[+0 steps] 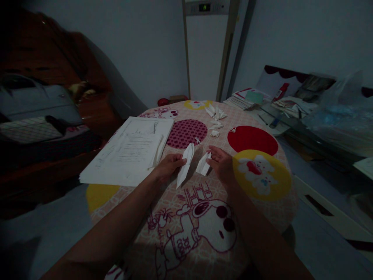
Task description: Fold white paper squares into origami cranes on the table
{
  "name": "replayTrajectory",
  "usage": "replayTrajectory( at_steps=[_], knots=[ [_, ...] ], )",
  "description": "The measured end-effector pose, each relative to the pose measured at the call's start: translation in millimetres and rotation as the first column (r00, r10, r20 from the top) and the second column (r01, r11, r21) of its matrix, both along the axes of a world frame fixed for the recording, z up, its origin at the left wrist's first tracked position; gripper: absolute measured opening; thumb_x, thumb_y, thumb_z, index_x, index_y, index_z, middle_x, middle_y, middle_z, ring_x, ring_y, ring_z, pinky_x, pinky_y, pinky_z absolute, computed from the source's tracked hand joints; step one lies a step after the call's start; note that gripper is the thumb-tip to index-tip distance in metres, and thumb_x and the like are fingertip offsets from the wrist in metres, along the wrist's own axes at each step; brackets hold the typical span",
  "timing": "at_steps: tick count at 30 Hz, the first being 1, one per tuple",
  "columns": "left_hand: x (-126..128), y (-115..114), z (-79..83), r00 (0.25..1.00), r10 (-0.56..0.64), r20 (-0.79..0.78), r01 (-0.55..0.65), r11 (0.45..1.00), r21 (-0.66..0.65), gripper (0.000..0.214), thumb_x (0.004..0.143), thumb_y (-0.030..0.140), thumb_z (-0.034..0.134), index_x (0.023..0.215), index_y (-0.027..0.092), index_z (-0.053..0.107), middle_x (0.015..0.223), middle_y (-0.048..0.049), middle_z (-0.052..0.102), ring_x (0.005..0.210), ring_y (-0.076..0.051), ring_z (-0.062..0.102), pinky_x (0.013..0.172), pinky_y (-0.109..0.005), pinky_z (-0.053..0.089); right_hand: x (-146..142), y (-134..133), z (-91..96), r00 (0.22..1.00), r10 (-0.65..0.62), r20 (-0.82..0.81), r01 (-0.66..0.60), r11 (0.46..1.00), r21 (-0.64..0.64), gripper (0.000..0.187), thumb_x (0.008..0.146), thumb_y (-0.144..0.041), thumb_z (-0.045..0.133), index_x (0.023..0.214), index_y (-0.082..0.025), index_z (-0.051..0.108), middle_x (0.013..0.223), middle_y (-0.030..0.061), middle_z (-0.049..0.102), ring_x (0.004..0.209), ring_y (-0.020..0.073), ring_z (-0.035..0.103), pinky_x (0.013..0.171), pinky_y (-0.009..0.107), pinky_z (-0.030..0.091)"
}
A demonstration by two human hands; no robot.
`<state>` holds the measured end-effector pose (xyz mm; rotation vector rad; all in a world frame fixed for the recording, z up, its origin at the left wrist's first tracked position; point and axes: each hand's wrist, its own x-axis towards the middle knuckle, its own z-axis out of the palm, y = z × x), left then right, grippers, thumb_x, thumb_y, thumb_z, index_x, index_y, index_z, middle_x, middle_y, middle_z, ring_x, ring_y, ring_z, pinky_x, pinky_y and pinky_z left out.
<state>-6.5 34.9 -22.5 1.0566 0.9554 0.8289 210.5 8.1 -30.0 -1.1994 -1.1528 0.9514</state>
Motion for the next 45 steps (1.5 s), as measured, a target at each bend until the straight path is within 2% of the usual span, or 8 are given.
replayTrajectory(
  at_steps=[9, 13, 16, 21, 28, 37, 41, 45],
  knots=[
    [1.4, 1.4, -3.1, 0.985, 0.138, -0.107, -0.127, 0.986, 0.107, 0.038, 0.061, 0.037, 0.082, 0.050, 0.016, 0.052, 0.045, 0.0039, 0.046, 0.041, -0.005, 0.033, 0.044, -0.023, 0.019, 3.1, 0.5, -5.0, 0.962, -0.043, 0.270, 0.023, 0.997, 0.079, 0.056, 0.070, -0.031, 0.074, 0.124, -0.016, 0.069, 0.114, 0.0148, 0.074, 0.098, 0.0276, 0.071, 0.087, 0.045, 0.059],
    [3.9, -1.0, -0.6, 0.990, 0.137, -0.046, -0.130, 0.984, 0.122, 0.038, 0.063, 0.039, 0.082, 0.052, 0.016, 0.053, 0.047, 0.0029, 0.048, 0.042, -0.005, 0.035, 0.044, -0.022, 0.021, 4.0, -1.6, -1.2, 0.856, -0.175, 0.486, 0.072, 0.972, 0.224, 0.049, 0.078, -0.033, 0.068, 0.124, -0.015, 0.069, 0.130, 0.0185, 0.065, 0.116, 0.0326, 0.063, 0.098, 0.052, 0.052],
    [7.5, -5.4, 2.1, 0.993, 0.115, 0.008, -0.115, 0.989, 0.089, 0.040, 0.062, 0.041, 0.083, 0.054, 0.016, 0.053, 0.049, 0.0024, 0.051, 0.043, -0.006, 0.038, 0.045, -0.022, 0.025, -1.6, -6.8, 9.1, 0.790, -0.275, 0.548, 0.086, 0.935, 0.344, 0.035, 0.084, -0.032, 0.062, 0.115, -0.018, 0.073, 0.126, 0.0158, 0.068, 0.120, 0.0308, 0.061, 0.105, 0.051, 0.046],
    [13.8, -13.1, 5.3, 0.996, 0.081, 0.033, -0.084, 0.991, 0.105, 0.043, 0.062, 0.045, 0.083, 0.055, 0.015, 0.053, 0.051, 0.0019, 0.052, 0.045, -0.007, 0.042, 0.048, -0.023, 0.027, -18.5, -17.2, 21.3, 0.837, -0.206, 0.506, 0.050, 0.951, 0.305, 0.023, 0.088, -0.032, 0.058, 0.098, -0.022, 0.076, 0.093, 0.0070, 0.076, 0.082, 0.0215, 0.069, 0.079, 0.036, 0.055],
    [19.5, -18.0, 10.5, 0.996, 0.063, 0.069, -0.069, 0.993, 0.097, 0.040, 0.060, 0.044, 0.083, 0.058, 0.015, 0.055, 0.054, 0.0006, 0.057, 0.047, -0.008, 0.046, 0.050, -0.023, 0.031, -24.3, -18.6, 15.6, 0.956, 0.073, 0.284, -0.094, 0.994, 0.059, 0.024, 0.086, -0.038, 0.061, 0.076, -0.018, 0.071, 0.056, -0.0011, 0.064, 0.050, 0.0140, 0.058, 0.051, 0.026, 0.045],
    [19.1, -18.7, 11.3, 0.993, 0.116, -0.010, -0.113, 0.977, 0.179, 0.041, 0.062, 0.041, 0.082, 0.053, 0.016, 0.052, 0.046, 0.0045, 0.047, 0.043, -0.005, 0.038, 0.046, -0.022, 0.025, -29.0, -18.0, 17.7, 0.976, 0.207, 0.071, -0.203, 0.977, -0.061, 0.025, 0.078, -0.040, 0.069, 0.070, -0.017, 0.065, 0.054, -0.0004, 0.064, 0.042, 0.0114, 0.055, 0.040, 0.021, 0.038],
    [19.9, -18.6, 12.0, 0.997, 0.026, 0.074, -0.032, 0.996, 0.088, 0.042, 0.069, 0.051, 0.077, 0.061, 0.014, 0.061, 0.055, -0.0010, 0.059, 0.048, -0.009, 0.050, 0.049, -0.022, 0.038, -28.8, -18.4, 17.7, 0.983, 0.181, 0.008, -0.179, 0.980, -0.091, 0.025, 0.076, -0.039, 0.071, 0.068, -0.017, 0.065, 0.053, 0.0000, 0.065, 0.042, 0.0120, 0.058, 0.038, 0.020, 0.038],
    [19.5, -17.8, 16.3, 0.987, 0.050, 0.150, -0.053, 0.999, 0.011, 0.047, 0.068, 0.057, 0.077, 0.071, 0.012, 0.066, 0.062, -0.0037, 0.065, 0.053, -0.011, 0.058, 0.052, -0.023, 0.046, -26.9, -19.0, 19.2, 0.988, 0.149, -0.030, -0.152, 0.983, -0.102, 0.023, 0.075, -0.036, 0.072, 0.066, -0.017, 0.065, 0.050, -0.0002, 0.064, 0.041, 0.0117, 0.057, 0.038, 0.020, 0.039]
  ],
)
